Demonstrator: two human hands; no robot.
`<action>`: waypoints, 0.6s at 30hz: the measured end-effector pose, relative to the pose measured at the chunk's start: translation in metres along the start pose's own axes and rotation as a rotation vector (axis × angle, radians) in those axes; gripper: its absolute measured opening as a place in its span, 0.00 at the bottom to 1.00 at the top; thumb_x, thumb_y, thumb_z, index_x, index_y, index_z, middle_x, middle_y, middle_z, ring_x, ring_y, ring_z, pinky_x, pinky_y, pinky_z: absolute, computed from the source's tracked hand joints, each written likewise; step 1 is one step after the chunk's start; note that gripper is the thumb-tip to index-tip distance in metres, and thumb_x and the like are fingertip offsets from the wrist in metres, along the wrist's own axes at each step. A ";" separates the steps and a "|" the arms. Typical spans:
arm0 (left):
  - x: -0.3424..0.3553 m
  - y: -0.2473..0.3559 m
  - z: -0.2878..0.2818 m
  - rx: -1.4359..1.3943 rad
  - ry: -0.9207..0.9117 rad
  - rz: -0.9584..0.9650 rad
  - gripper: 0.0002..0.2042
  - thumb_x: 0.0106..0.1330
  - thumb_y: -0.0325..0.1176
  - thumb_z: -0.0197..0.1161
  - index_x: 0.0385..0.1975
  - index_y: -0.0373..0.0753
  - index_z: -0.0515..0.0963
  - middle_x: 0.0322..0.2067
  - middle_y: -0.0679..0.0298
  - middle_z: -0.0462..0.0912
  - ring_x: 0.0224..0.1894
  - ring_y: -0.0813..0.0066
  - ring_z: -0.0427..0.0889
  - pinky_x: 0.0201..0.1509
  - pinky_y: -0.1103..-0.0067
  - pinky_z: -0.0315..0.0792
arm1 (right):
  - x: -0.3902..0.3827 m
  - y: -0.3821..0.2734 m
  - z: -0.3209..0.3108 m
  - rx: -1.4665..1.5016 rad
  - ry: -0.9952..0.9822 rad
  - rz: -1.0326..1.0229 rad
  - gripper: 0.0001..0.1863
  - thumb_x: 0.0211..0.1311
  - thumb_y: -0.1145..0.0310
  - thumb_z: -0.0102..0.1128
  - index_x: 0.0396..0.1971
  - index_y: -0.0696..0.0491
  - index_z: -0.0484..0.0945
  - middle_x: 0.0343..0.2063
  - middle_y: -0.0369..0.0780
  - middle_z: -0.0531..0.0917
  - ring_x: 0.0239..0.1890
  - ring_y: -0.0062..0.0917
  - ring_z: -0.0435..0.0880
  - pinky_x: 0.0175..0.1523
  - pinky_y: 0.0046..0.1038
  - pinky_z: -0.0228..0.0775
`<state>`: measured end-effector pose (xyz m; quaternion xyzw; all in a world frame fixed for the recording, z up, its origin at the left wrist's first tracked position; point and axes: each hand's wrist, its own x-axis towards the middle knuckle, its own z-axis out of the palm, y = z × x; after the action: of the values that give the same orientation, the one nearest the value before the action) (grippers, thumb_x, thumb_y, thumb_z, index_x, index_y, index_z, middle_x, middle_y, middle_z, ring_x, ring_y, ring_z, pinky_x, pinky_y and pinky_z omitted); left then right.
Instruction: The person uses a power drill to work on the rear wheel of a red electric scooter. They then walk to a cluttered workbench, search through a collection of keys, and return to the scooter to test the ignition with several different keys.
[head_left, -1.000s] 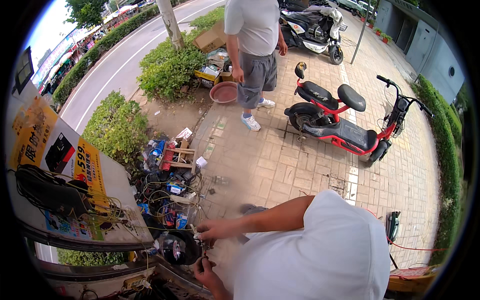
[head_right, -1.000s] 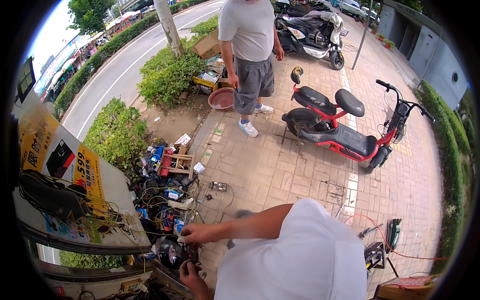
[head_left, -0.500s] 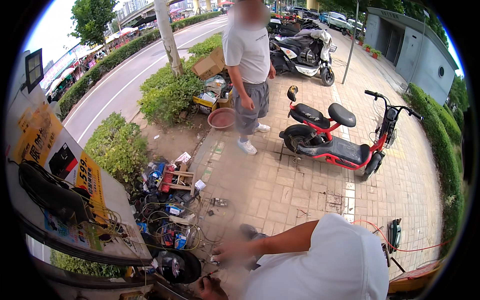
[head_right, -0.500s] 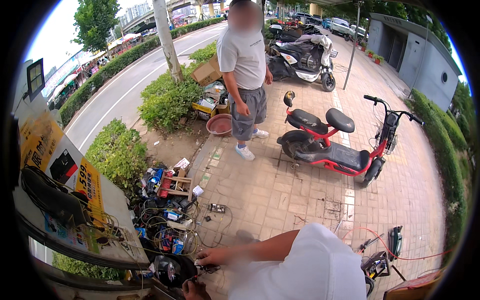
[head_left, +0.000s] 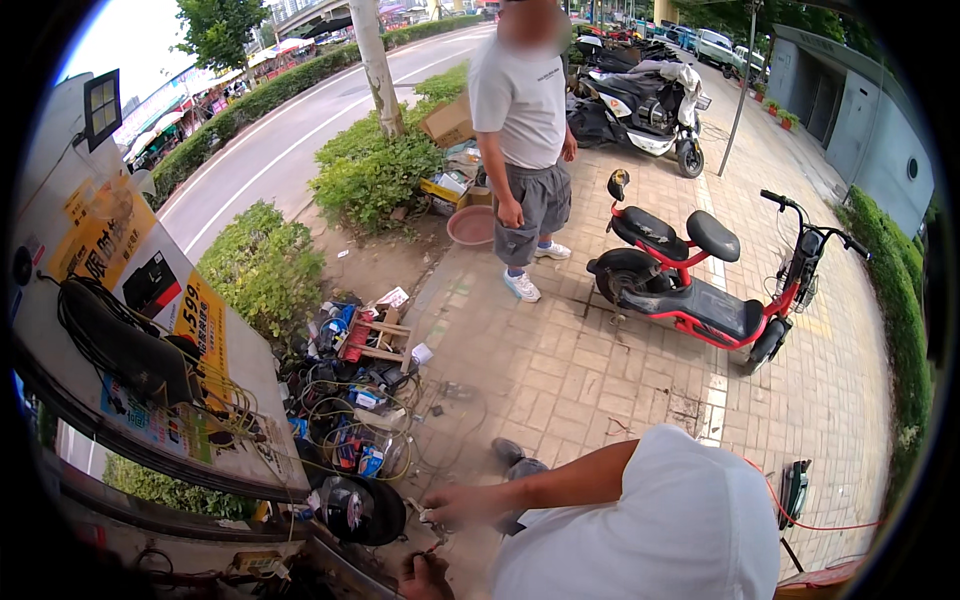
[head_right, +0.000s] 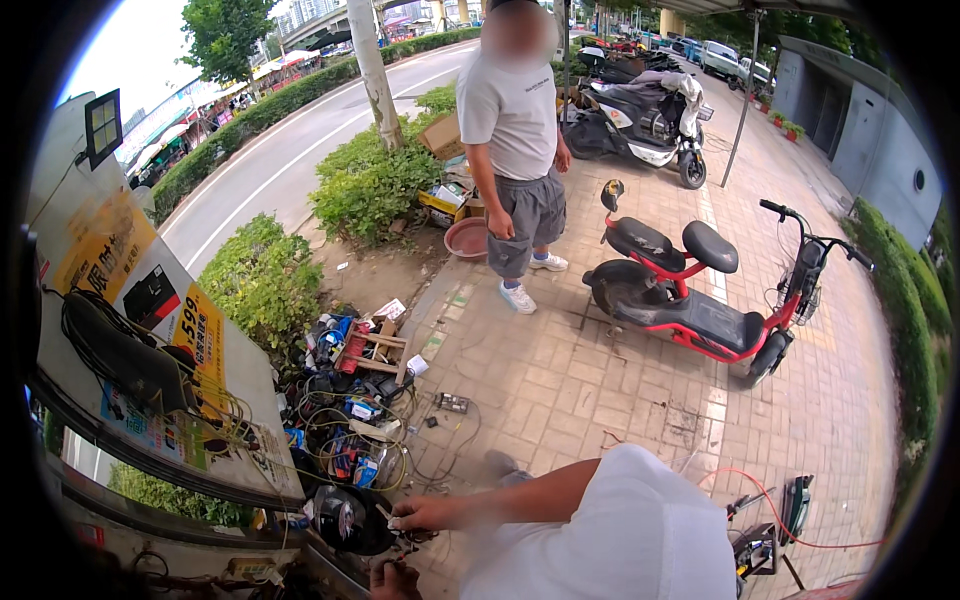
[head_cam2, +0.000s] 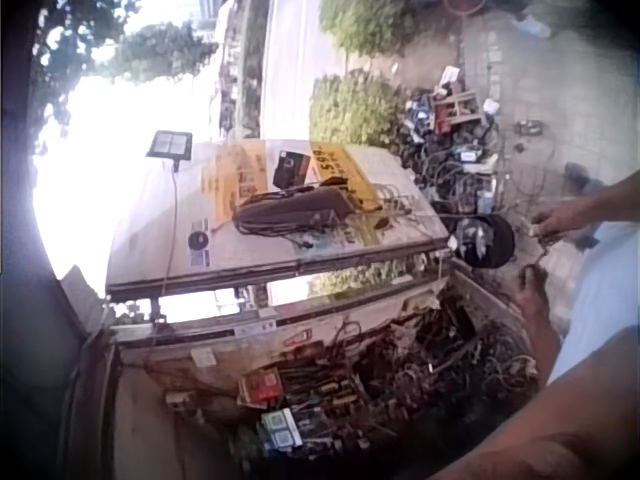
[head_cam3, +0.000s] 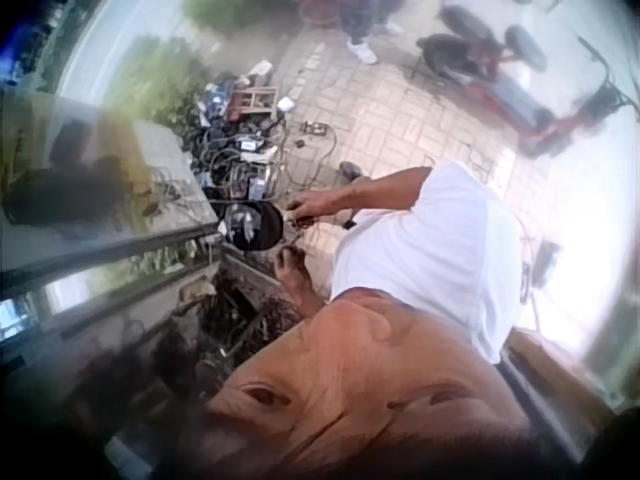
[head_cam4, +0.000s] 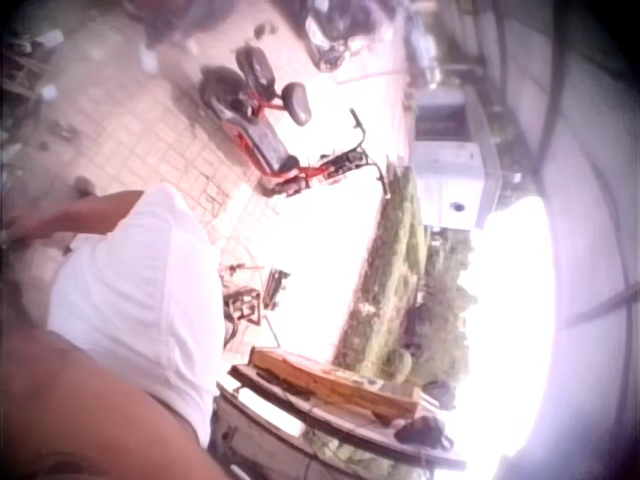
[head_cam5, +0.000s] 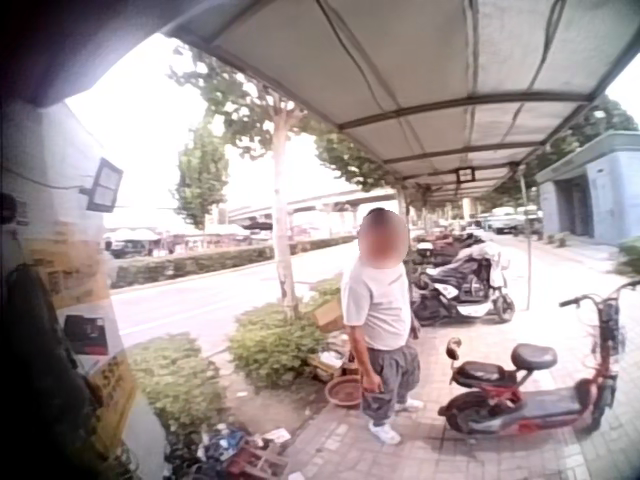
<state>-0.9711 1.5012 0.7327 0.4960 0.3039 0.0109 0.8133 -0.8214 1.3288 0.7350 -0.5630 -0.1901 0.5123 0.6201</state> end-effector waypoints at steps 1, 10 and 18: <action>0.000 -0.003 0.001 0.024 0.026 0.003 0.09 0.64 0.31 0.58 0.41 0.38 0.73 0.30 0.64 0.74 0.29 0.73 0.72 0.34 0.77 0.70 | 0.001 0.001 0.001 -0.004 -0.004 -0.003 0.25 0.66 0.54 0.47 0.54 0.58 0.64 0.44 0.40 0.73 0.46 0.22 0.71 0.47 0.28 0.70; 0.003 -0.027 0.023 0.346 -0.233 0.113 0.17 0.61 0.25 0.60 0.49 0.35 0.69 0.40 0.65 0.72 0.41 0.77 0.71 0.44 0.81 0.69 | 0.000 0.010 0.019 0.072 0.067 -0.087 0.15 0.63 0.57 0.54 0.39 0.54 0.72 0.25 0.29 0.73 0.29 0.13 0.70 0.32 0.19 0.63; -0.006 -0.024 0.035 0.385 -0.324 0.199 0.18 0.62 0.27 0.60 0.51 0.34 0.69 0.43 0.63 0.73 0.45 0.75 0.72 0.46 0.80 0.70 | -0.003 0.005 0.025 -0.035 -0.016 -0.169 0.17 0.64 0.57 0.53 0.41 0.56 0.71 0.32 0.32 0.73 0.36 0.15 0.70 0.39 0.22 0.65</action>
<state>-0.9650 1.4588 0.7274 0.6641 0.1162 -0.0466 0.7371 -0.8448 1.3376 0.7388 -0.5514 -0.2509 0.4592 0.6497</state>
